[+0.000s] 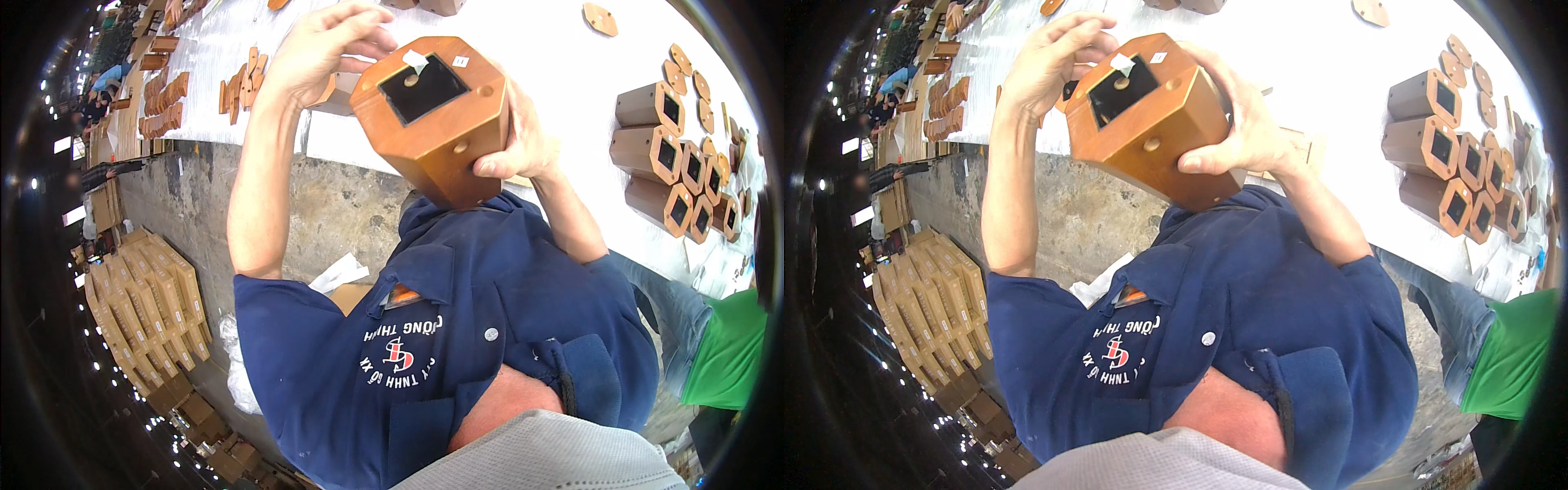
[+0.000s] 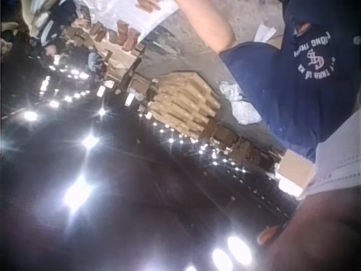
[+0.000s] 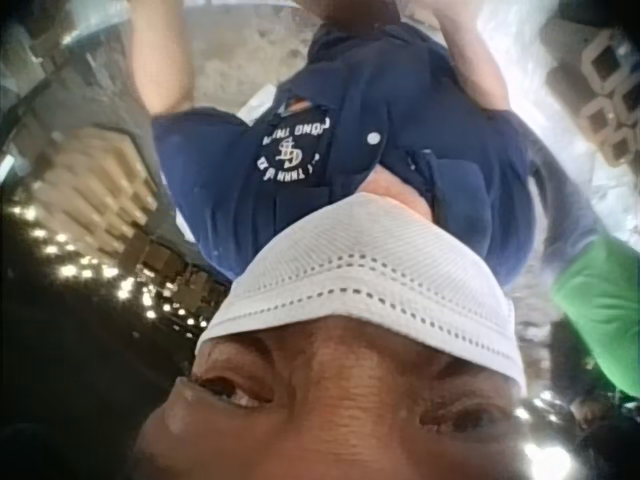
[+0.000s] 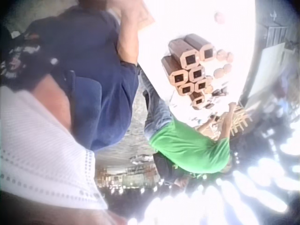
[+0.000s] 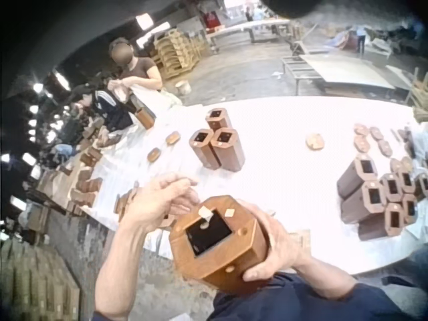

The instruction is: The person assembles hexagonal wooden boxes by inserting wooden dowels into pre-drilled holes and tapping them in with a wooden mallet. The person repeatedly picks up boxes, aligns dowels, and secures them before placing the assembled units on the table.

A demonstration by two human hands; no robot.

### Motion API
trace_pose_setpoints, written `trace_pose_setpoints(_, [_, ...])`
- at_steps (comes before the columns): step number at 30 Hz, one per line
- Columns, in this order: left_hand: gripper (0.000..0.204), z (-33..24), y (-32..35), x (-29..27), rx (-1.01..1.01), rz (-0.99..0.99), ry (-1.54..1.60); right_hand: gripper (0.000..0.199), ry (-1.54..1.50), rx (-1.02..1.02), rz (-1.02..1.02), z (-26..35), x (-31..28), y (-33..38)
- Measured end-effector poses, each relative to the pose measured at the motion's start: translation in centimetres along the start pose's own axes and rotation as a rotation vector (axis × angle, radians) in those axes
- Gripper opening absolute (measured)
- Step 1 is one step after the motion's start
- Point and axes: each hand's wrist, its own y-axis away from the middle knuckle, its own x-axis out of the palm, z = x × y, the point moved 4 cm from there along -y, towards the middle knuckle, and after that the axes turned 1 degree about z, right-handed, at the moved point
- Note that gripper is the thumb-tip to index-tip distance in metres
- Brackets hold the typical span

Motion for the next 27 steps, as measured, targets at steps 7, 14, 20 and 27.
trace_pose_setpoints(7, [0.05, 0.4, 5.2, 2.0, 0.112, -0.037, -0.051, 0.111, 0.092, 0.092, -0.052, -1.6, -0.4, -0.1])
trace_pose_setpoints(14, [0.103, 5.8, 8.5, 8.1, 0.182, -0.127, -0.423, 0.117, 0.516, 0.131, 0.142, -7.2, -0.7, 1.5])
trace_pose_setpoints(20, [0.091, 11.3, 6.4, 8.2, 0.086, -0.327, -0.599, 0.062, 0.707, 0.293, 0.051, -9.5, -2.4, 1.9])
trace_pose_setpoints(27, [0.081, 12.8, 2.9, 4.0, 0.072, -0.645, -0.975, 0.052, 0.613, 0.485, -0.139, -10.8, -5.9, 6.5])
